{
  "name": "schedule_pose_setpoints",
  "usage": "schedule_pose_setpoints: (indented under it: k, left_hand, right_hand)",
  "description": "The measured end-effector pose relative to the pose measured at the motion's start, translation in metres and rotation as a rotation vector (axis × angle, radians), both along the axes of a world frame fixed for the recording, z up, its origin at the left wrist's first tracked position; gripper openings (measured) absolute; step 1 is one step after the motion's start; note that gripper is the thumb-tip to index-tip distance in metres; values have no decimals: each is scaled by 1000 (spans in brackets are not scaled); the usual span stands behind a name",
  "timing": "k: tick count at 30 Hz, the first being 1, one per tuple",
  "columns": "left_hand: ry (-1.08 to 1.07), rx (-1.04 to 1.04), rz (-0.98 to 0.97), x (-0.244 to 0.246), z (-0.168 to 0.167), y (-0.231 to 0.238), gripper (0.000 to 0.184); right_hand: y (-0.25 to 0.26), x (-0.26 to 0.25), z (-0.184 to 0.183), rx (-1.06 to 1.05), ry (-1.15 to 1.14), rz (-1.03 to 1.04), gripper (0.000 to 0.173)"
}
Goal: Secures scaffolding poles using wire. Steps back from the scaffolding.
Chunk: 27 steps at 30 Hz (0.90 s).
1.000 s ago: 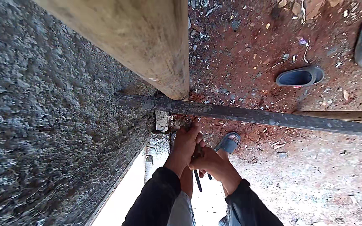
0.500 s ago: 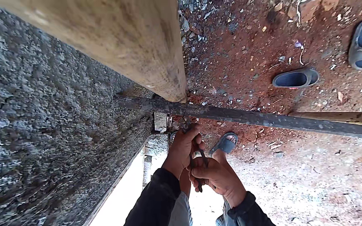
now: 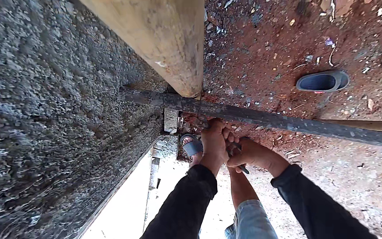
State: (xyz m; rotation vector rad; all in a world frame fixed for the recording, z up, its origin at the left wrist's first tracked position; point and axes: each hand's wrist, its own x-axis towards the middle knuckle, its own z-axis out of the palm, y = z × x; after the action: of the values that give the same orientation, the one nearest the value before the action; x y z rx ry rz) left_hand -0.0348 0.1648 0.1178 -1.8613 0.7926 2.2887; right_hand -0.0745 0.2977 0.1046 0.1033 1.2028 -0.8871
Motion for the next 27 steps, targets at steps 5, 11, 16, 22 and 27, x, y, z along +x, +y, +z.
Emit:
schedule_pose_setpoints:
  k: [5,11,16,22,27]
  left_hand:
    - [-224,-261,-249,10,0,-8,20]
    - [-243,-521,-918,48,29,-63,41]
    - [-27,43,-589,31,17,-76,24]
    - [316,464,-427,48,1,-97,28]
    - [258,431,-522,45,5,-105,28]
  right_hand:
    - [-46,104,42,393,914,65,59]
    - [-85,131,34,-17,-133,-821,7]
    - [-51,110,15,-223,-493,-676,7]
    - [-63,104,38,-197,-338,-588,32]
    - [-62,109,36,-303,-464,-625,37]
